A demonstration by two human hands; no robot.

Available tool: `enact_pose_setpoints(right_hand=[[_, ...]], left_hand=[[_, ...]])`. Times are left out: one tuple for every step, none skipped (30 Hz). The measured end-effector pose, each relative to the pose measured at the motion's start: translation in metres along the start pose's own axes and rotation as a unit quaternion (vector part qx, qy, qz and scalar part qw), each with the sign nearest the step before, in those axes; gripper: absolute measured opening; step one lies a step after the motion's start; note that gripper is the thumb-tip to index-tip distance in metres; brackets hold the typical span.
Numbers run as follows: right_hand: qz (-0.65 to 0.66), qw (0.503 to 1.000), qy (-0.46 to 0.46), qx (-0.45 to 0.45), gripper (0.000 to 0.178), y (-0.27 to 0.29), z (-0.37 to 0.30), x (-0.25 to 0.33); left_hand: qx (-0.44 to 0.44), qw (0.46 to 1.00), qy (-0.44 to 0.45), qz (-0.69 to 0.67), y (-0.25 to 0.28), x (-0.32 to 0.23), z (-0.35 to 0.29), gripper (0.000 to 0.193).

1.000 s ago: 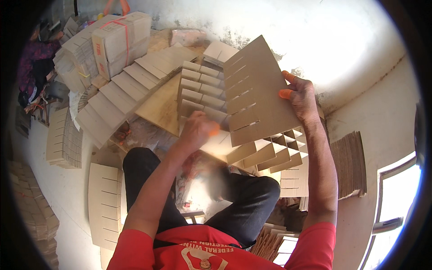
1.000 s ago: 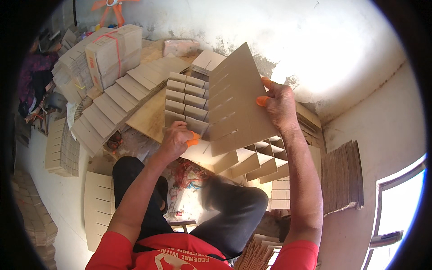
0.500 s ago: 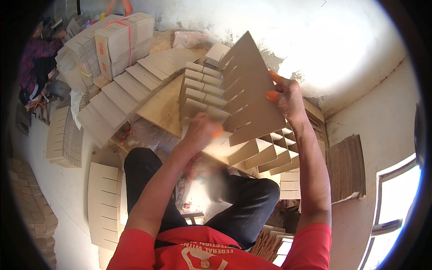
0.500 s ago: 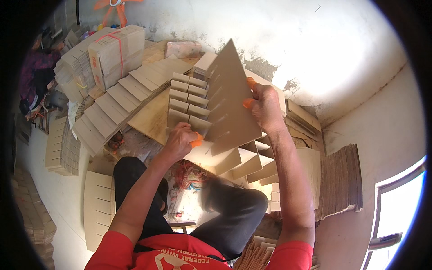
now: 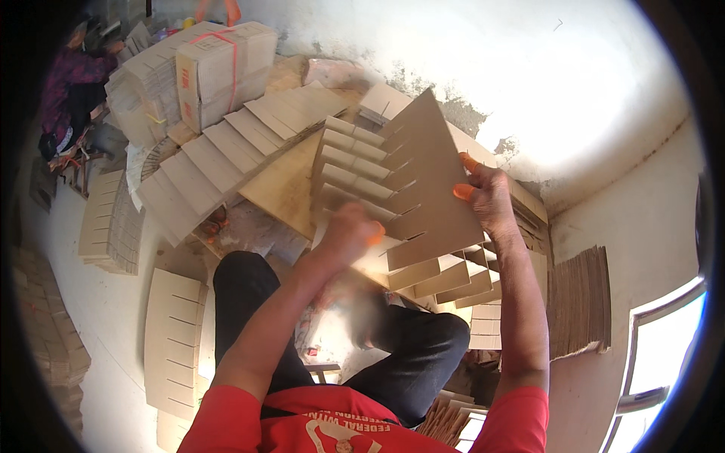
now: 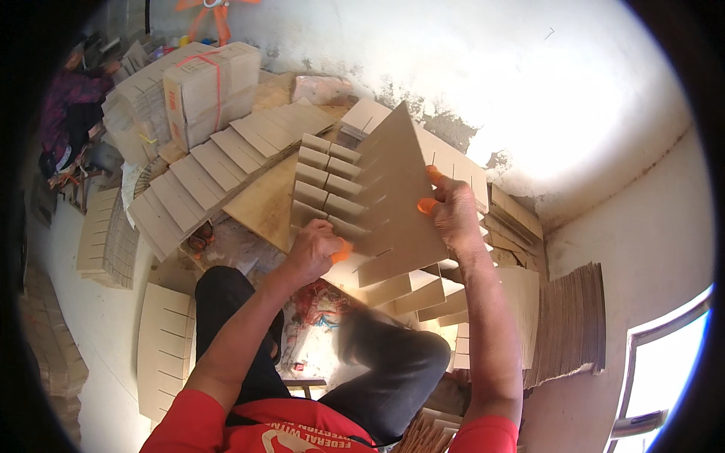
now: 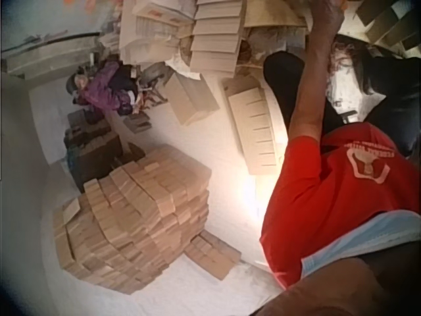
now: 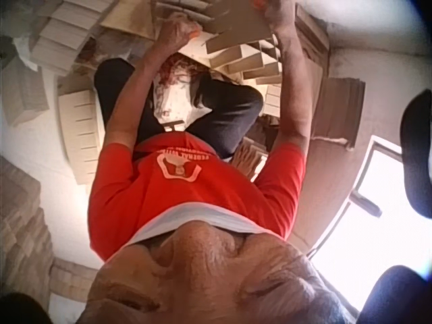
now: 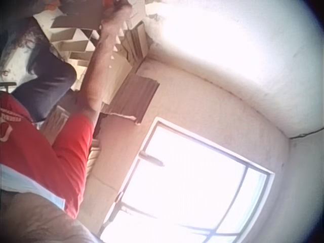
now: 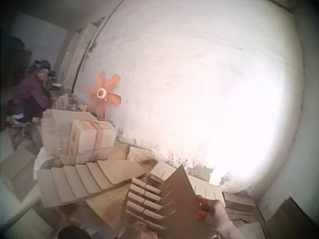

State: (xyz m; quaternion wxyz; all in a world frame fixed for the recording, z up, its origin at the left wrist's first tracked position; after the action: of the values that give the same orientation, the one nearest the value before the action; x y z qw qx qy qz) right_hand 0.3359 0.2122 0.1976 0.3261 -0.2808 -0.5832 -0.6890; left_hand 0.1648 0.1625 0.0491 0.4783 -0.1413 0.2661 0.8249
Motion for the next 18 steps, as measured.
enact_pose_setpoints(right_hand=[[0.008, 1.000, 0.012, 0.016, 0.060, -0.006, 0.006, -0.013], [0.015, 0.999, 0.023, 0.032, 0.064, -0.012, 0.011, -0.025], [-0.016, 0.997, 0.055, 0.048, 0.064, -0.022, 0.015, -0.035], [-0.049, 0.993, 0.087, 0.063, 0.064, -0.032, 0.016, -0.041], [-0.083, 0.987, 0.118, 0.076, 0.064, -0.037, 0.015, -0.045], [-0.104, 0.984, 0.121, 0.083, 0.064, -0.043, 0.014, -0.036], [-0.124, 0.980, 0.125, 0.089, 0.063, -0.049, 0.009, -0.020], [-0.144, 0.977, 0.128, 0.095, 0.063, -0.053, 0.005, -0.006], [-0.132, 0.982, 0.093, 0.100, 0.060, -0.049, 0.003, -0.001], [-0.119, 0.985, 0.058, 0.106, 0.057, -0.045, 0.004, 0.003], [-0.106, 0.988, 0.023, 0.112, 0.054, -0.044, 0.004, 0.003], [-0.081, 0.989, 0.072, 0.098, 0.051, -0.044, 0.004, 0.002], [-0.054, 0.988, 0.121, 0.085, 0.047, -0.048, 0.004, -0.002], [-0.069, 0.984, 0.144, 0.081, 0.044, -0.048, 0.005, -0.008], [-0.083, 0.979, 0.169, 0.078, 0.042, -0.051, 0.003, -0.004], [-0.139, 0.972, 0.167, 0.083, 0.039, -0.053, 0.008, -0.003], [-0.196, 0.963, 0.165, 0.088, 0.037, -0.054, 0.011, -0.002], [-0.177, 0.976, 0.092, 0.084, 0.037, -0.051, 0.010, 0.011]], left_hand=[[0.003, 1.000, 0.006, -0.011, -0.002, 0.001, 0.000, 0.011], [0.020, 1.000, 0.013, -0.003, -0.006, 0.002, -0.001, 0.009], [0.039, 0.999, 0.020, 0.006, -0.009, 0.002, 0.000, 0.009], [0.056, 0.998, 0.026, 0.013, -0.012, 0.002, 0.001, 0.010], [0.049, 0.998, 0.022, 0.014, -0.012, -0.001, 0.003, 0.010], [0.041, 0.999, 0.020, 0.023, -0.009, 0.001, 0.004, 0.010], [0.033, 0.999, 0.019, 0.033, -0.005, 0.004, 0.004, 0.011], [0.036, 0.998, 0.021, 0.039, -0.003, 0.007, 0.005, 0.011], [0.040, 0.998, 0.022, 0.037, -0.004, 0.006, 0.006, 0.011], [0.045, 0.998, 0.024, 0.035, -0.005, 0.006, 0.007, 0.011], [0.036, 0.998, 0.026, 0.034, -0.003, 0.006, 0.007, 0.011], [0.027, 0.999, 0.028, 0.028, -0.003, 0.001, 0.009, 0.012], [0.021, 0.999, 0.032, 0.024, -0.004, -0.001, 0.008, 0.012], [0.027, 0.999, 0.029, 0.028, -0.006, -0.003, 0.007, 0.012], [0.032, 0.999, 0.026, 0.035, -0.008, -0.002, 0.007, 0.013], [0.037, 0.998, 0.023, 0.042, -0.008, -0.001, 0.007, 0.013], [0.051, 0.998, 0.022, 0.041, -0.011, 0.001, 0.006, 0.013], [0.063, 0.997, 0.020, 0.043, -0.012, 0.005, 0.007, 0.013]])
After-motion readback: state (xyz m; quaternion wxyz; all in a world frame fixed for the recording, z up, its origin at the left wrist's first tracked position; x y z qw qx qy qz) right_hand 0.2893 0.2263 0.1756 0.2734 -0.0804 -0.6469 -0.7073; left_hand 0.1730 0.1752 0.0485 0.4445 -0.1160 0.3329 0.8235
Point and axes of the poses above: each hand's wrist, its own z-axis towards the middle knuckle, its own y-axis out of the back of the hand, x = y × z, the point moved 8 cm from there along z, towards the middle knuckle, and after that the axes turned 10 degrees about -x, right-handed, at the moved point
